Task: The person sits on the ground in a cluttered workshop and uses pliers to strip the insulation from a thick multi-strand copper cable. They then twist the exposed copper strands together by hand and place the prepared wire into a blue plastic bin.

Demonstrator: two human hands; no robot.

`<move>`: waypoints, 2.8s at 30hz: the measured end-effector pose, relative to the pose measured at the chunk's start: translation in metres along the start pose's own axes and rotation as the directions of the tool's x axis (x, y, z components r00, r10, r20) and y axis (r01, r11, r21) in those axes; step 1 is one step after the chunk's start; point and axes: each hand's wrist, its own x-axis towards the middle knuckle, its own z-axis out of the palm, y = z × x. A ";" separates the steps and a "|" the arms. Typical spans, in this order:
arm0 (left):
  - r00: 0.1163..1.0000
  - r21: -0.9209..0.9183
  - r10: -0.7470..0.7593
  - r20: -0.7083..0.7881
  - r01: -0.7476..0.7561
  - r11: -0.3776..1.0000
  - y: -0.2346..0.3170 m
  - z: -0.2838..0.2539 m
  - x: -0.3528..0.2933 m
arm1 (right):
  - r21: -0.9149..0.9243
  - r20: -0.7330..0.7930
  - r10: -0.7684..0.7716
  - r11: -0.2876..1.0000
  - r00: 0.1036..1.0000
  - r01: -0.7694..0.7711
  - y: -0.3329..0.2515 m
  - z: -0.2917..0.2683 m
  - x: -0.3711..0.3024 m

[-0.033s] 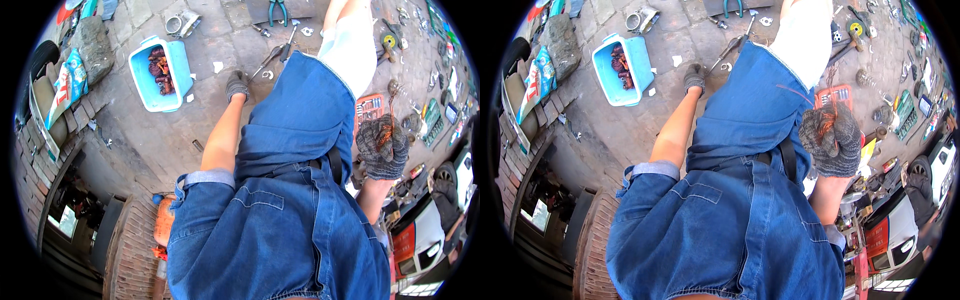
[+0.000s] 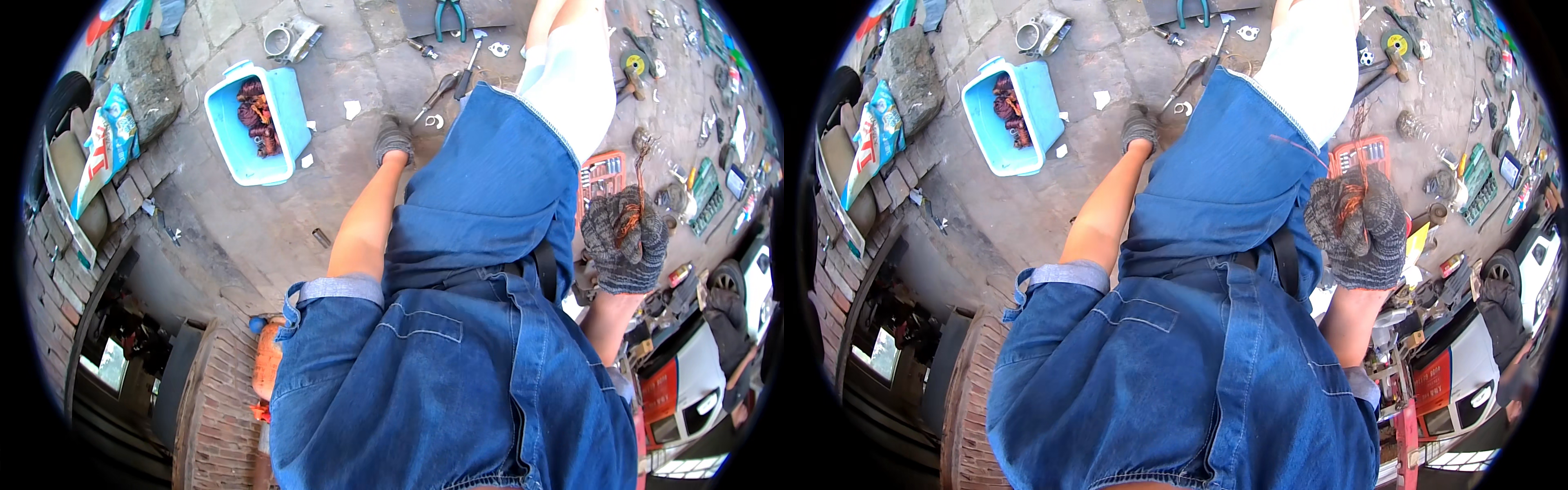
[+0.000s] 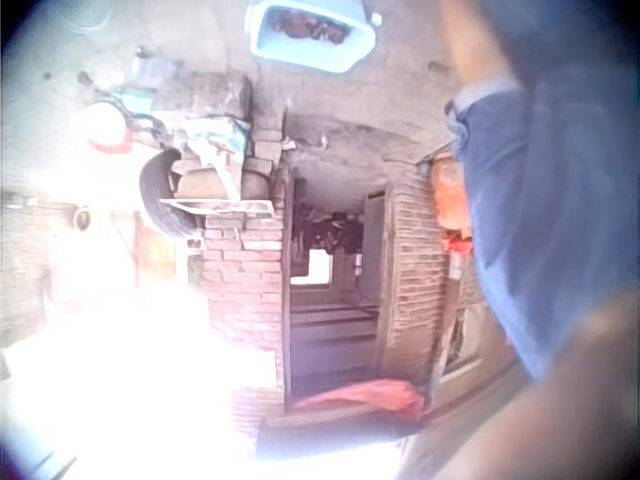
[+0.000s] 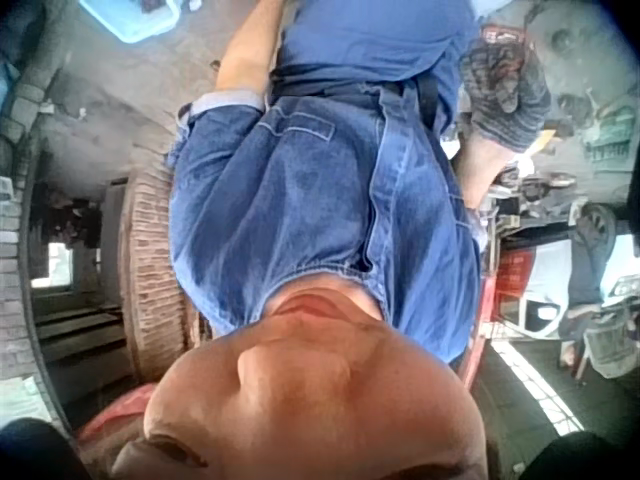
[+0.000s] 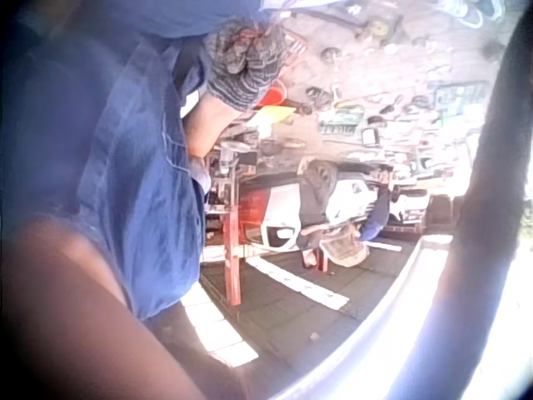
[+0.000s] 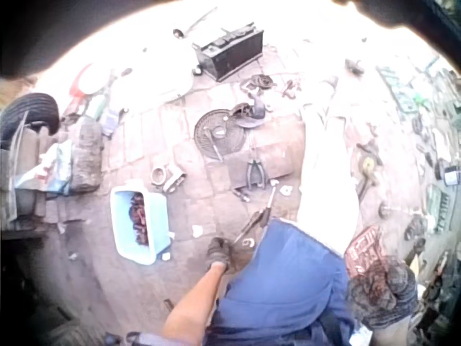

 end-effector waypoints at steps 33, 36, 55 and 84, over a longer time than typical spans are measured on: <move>0.901 -0.944 0.421 0.106 -0.041 0.327 0.070 -0.184 -0.100 | -0.533 0.198 -0.034 0.835 0.980 0.137 0.017 0.031 0.018; 0.836 -0.983 0.542 0.087 -0.017 0.184 0.092 -0.220 -0.148 | -0.722 0.314 -0.046 0.636 0.948 0.270 0.028 0.040 0.012; 0.824 -0.984 0.537 0.178 0.150 0.095 0.156 -0.207 -0.280 | -0.563 0.536 0.067 0.771 0.841 0.297 0.049 0.018 -0.045; 0.769 -0.985 0.622 0.148 0.056 0.166 0.158 -0.216 -0.287 | -0.146 0.738 0.065 0.987 0.672 0.064 0.046 -0.004 -0.054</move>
